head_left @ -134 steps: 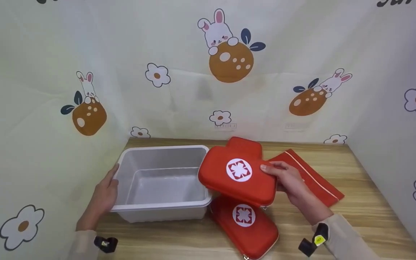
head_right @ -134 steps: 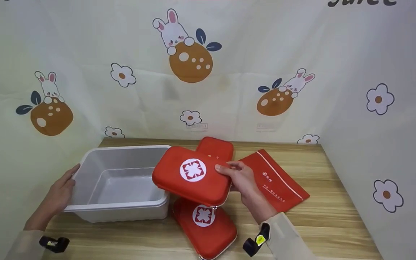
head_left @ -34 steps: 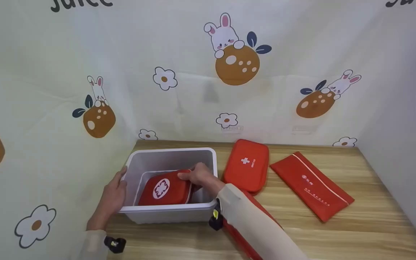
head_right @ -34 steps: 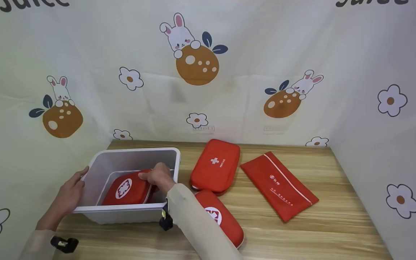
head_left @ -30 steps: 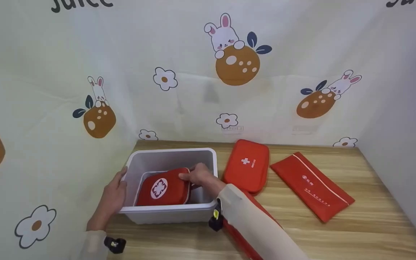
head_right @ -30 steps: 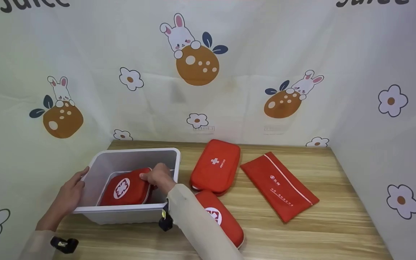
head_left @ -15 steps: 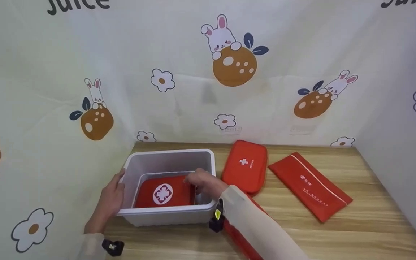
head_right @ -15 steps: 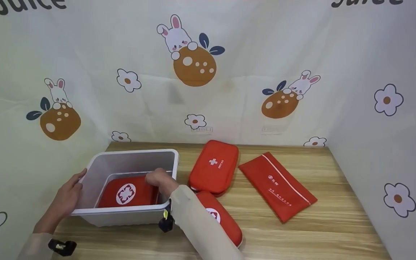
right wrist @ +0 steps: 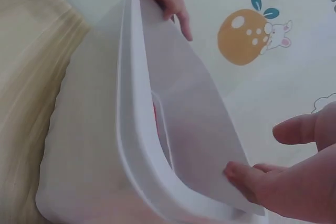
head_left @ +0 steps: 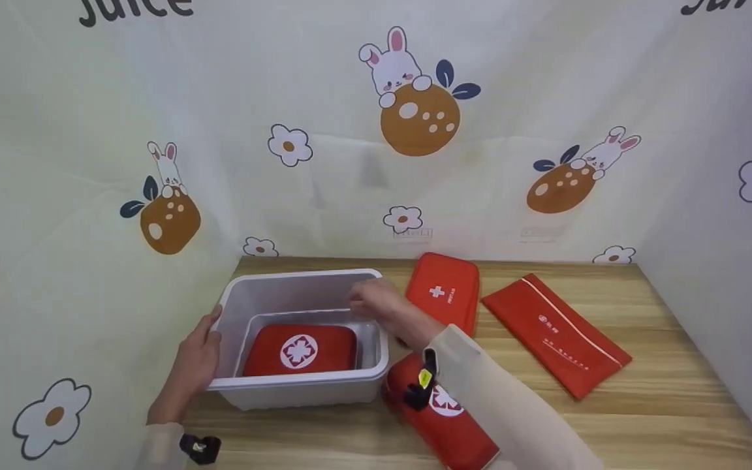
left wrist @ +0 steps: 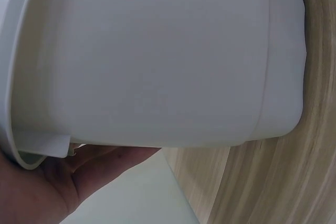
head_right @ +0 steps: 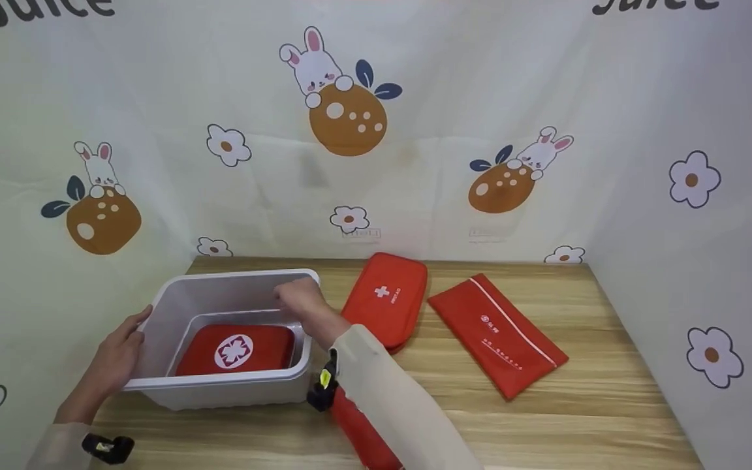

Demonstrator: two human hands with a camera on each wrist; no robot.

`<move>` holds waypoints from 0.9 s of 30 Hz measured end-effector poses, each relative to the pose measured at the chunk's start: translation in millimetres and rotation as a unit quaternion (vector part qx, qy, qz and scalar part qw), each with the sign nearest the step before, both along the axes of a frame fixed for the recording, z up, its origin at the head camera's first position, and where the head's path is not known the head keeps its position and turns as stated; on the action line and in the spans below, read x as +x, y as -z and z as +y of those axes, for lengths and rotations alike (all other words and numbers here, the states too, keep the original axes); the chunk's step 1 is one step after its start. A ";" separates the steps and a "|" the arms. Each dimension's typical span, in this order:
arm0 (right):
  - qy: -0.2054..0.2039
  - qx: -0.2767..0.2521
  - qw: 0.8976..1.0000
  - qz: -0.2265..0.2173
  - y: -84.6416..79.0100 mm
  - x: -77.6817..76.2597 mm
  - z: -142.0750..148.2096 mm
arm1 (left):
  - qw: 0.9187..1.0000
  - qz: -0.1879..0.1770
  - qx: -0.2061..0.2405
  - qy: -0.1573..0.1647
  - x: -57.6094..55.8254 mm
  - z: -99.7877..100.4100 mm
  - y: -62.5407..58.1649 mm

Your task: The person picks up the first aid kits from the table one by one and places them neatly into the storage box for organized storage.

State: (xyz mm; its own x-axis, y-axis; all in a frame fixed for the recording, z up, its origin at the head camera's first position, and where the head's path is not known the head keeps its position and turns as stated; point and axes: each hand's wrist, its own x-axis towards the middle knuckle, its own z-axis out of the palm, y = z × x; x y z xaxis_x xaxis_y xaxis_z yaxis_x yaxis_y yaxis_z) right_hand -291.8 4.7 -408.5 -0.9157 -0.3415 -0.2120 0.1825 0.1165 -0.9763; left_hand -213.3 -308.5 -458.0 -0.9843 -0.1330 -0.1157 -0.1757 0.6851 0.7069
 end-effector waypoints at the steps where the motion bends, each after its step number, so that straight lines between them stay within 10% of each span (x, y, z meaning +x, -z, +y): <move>1: 0.008 -0.003 1.000 0.007 -1.5 0.7 3.9 | 1.000 0.002 0.000 0.000 -0.6 -0.1 -0.2; 4: 0.054 -0.022 0.998 -0.024 -1.6 3.3 16.7 | 1.000 -0.002 0.003 0.000 -0.7 0.1 0.5; 16: 0.177 0.045 0.974 0.133 25.8 6.9 85.1 | 1.000 -0.012 0.001 0.000 2.0 -3.0 -3.0; 27: 0.286 0.110 0.946 0.105 45.8 8.1 161.0 | 1.000 -0.022 -0.003 0.001 -2.8 -2.2 -1.0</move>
